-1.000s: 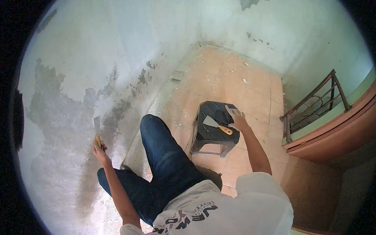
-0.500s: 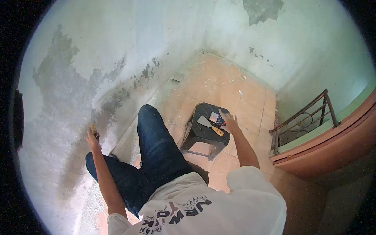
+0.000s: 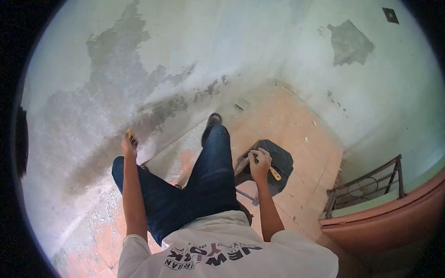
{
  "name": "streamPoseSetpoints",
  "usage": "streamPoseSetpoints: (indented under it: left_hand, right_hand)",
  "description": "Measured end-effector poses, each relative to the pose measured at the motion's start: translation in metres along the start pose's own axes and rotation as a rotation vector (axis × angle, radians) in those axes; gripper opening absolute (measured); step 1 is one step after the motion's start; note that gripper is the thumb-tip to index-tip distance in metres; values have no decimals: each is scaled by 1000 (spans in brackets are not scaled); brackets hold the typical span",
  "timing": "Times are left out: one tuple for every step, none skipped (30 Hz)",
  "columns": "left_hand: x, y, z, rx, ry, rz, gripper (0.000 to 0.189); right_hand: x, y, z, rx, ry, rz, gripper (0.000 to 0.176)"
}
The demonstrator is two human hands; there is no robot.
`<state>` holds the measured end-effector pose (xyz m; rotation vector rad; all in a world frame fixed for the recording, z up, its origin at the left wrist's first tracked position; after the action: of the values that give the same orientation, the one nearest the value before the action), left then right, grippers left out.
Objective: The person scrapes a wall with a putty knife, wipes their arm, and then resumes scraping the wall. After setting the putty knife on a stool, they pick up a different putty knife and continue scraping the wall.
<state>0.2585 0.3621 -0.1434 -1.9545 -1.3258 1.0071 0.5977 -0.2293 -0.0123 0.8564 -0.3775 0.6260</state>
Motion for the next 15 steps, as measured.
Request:
streamPoseSetpoints:
  left_hand:
    - [-8,-2,-6,-1,-10,2,26]
    - [-15,-5,-12,-2,-18,6,26]
    - [-20,-8,-14,-8,-27,-5,26]
    - [-23,-11,-16,-9,-29,-8,27]
    - [-26,-14,-18,-10,-30,-10,27]
    - [-28,-17,-18,-19,-39,-19,27]
    - [-29,-20,-19,-10,-45,-17,29]
    - [-30,-21,-20,-2,-52,-13,30]
    - [-30,-24,-22,-30,-44,-32,31]
    - [-30,-25,-21,-40,-58,-37,31]
    - [-28,-25,-23,-45,-44,-32,32]
    - [-27,-26,-24,-49,-29,-28,32]
    - [-34,-29,-28,-55,-16,-44,32]
    - [-35,-29,-28,-53,-26,-45,32]
    - [-35,-29,-32,-55,-22,-34,32]
  right_hand:
    - [10,15,-11,-21,2,24,18]
    - [21,23,-24,-10,8,35,18]
    - [32,28,-38,-63,24,58,21]
    - [42,30,-53,-117,39,80,24]
    - [51,29,-68,-134,73,58,28]
    - [58,35,-76,-128,77,71,28]
    - [66,38,-90,-123,182,29,30]
    - [71,40,-103,-122,288,-12,32]
    - [74,34,-119,-121,297,2,32]
    - [72,12,-148,-127,383,-54,34]
    - [70,0,-168,-134,470,-109,36]
    - [67,18,-166,-132,479,-95,36]
    - [59,43,-157,-257,473,-75,34]
    - [53,60,-151,-383,465,-62,33]
    - [52,57,-157,-383,473,-65,33]
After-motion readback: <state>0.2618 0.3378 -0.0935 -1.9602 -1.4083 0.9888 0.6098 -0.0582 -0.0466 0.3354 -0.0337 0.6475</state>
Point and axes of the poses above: each hand's wrist, its own x-axis towards the middle knuckle, its own z-axis out of the back of the hand, y = z × x, the point moved 6 cm from there along x, towards the middle knuckle, and after that the axes turned 2 degrees about x, right-handed, at the moved point
